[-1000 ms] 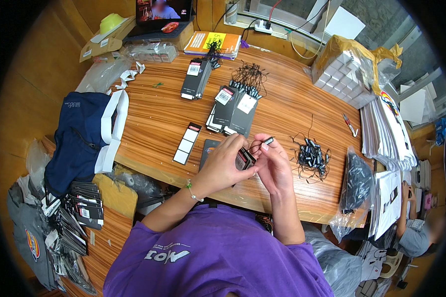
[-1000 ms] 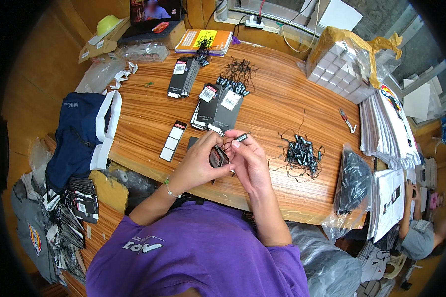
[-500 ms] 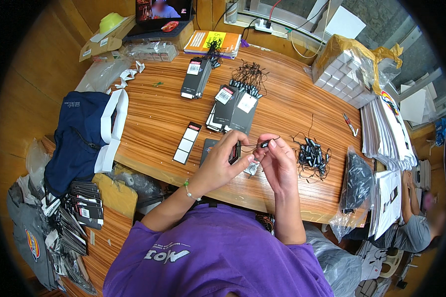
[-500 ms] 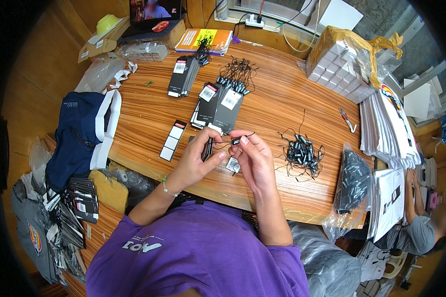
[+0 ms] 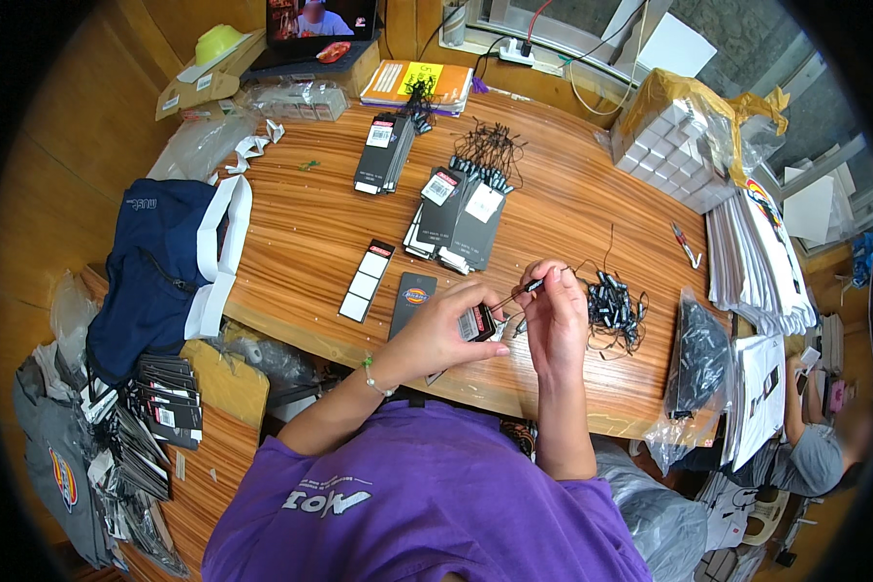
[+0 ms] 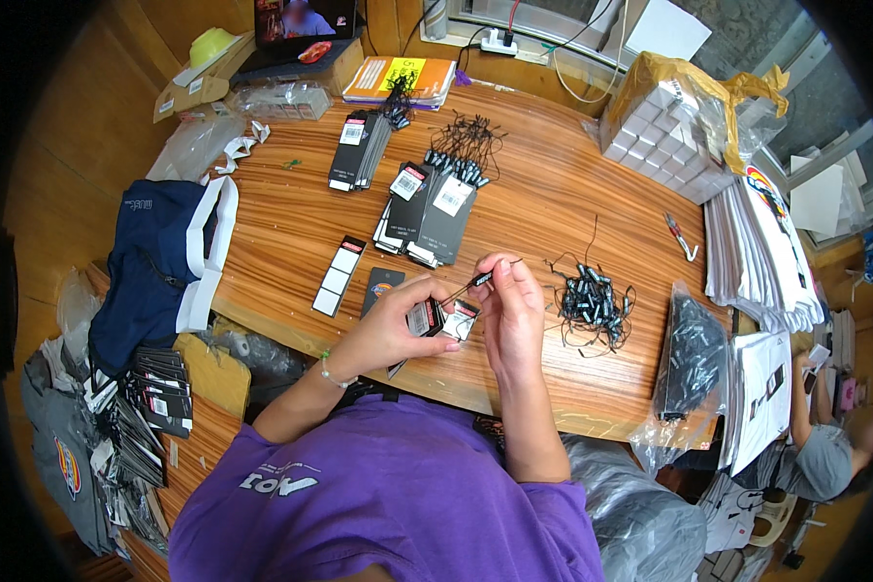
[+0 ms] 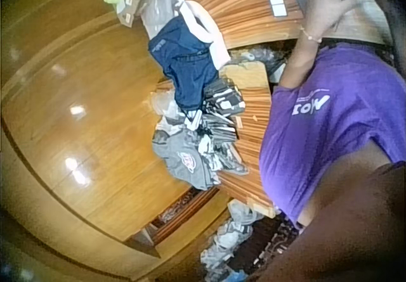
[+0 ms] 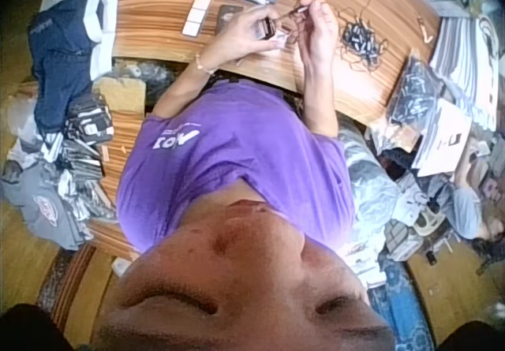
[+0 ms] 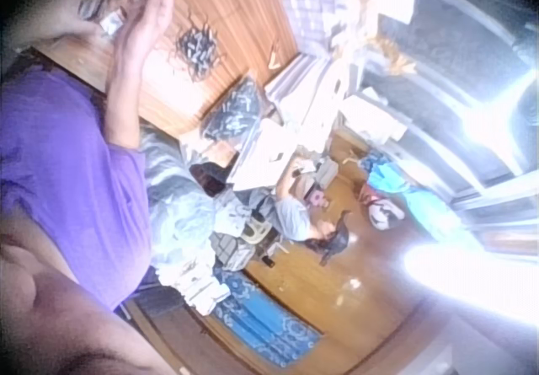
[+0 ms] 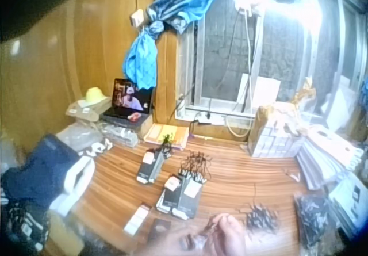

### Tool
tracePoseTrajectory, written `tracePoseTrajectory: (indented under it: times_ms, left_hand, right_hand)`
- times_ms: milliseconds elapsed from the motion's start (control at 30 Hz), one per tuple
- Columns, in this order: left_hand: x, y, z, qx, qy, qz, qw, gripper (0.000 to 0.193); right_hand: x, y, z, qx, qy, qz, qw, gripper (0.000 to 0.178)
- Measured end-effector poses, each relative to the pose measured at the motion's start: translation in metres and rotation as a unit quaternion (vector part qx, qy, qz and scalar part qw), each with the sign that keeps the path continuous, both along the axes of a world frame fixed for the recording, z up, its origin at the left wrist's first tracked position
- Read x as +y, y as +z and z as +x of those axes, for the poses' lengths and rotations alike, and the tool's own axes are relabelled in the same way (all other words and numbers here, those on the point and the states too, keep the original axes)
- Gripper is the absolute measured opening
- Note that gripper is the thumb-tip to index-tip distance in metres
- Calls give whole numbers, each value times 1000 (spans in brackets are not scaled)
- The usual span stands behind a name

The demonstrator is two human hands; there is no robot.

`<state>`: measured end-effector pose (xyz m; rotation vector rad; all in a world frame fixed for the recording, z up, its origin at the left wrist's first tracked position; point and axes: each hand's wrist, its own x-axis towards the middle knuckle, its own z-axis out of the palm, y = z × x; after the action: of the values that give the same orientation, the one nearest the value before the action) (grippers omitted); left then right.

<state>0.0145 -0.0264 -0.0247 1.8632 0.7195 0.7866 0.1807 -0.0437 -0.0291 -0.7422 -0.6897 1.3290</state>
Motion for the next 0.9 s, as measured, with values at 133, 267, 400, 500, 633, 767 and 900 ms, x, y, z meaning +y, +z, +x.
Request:
tracePoseTrajectory:
  times_ms: [133,267,400,500,633,767,900]
  left_hand:
    - [-1,-12,-1,-38,3,-87,996,32]
    - [2,-21,0,-56,1,-59,997,31]
    - [4,-29,-1,-115,-56,-181,975,31]
    - [14,-18,-7,-189,-40,-406,893,26]
    - [36,-20,-9,-166,-52,-344,923,23]
    - [76,-24,-9,-130,-17,-220,967,23]
    - [120,-33,-1,-72,40,-104,991,20]
  right_hand:
    - [2,5,3,-25,-22,20,999,19]
    - [4,7,10,-42,-23,40,998,20]
    - [12,16,20,-71,-19,48,996,21]
    - [26,23,28,-103,5,30,994,22]
    - [45,33,31,-153,42,39,987,22]
    - [70,44,35,-203,41,57,977,22]
    - [117,55,40,-208,25,73,975,22]
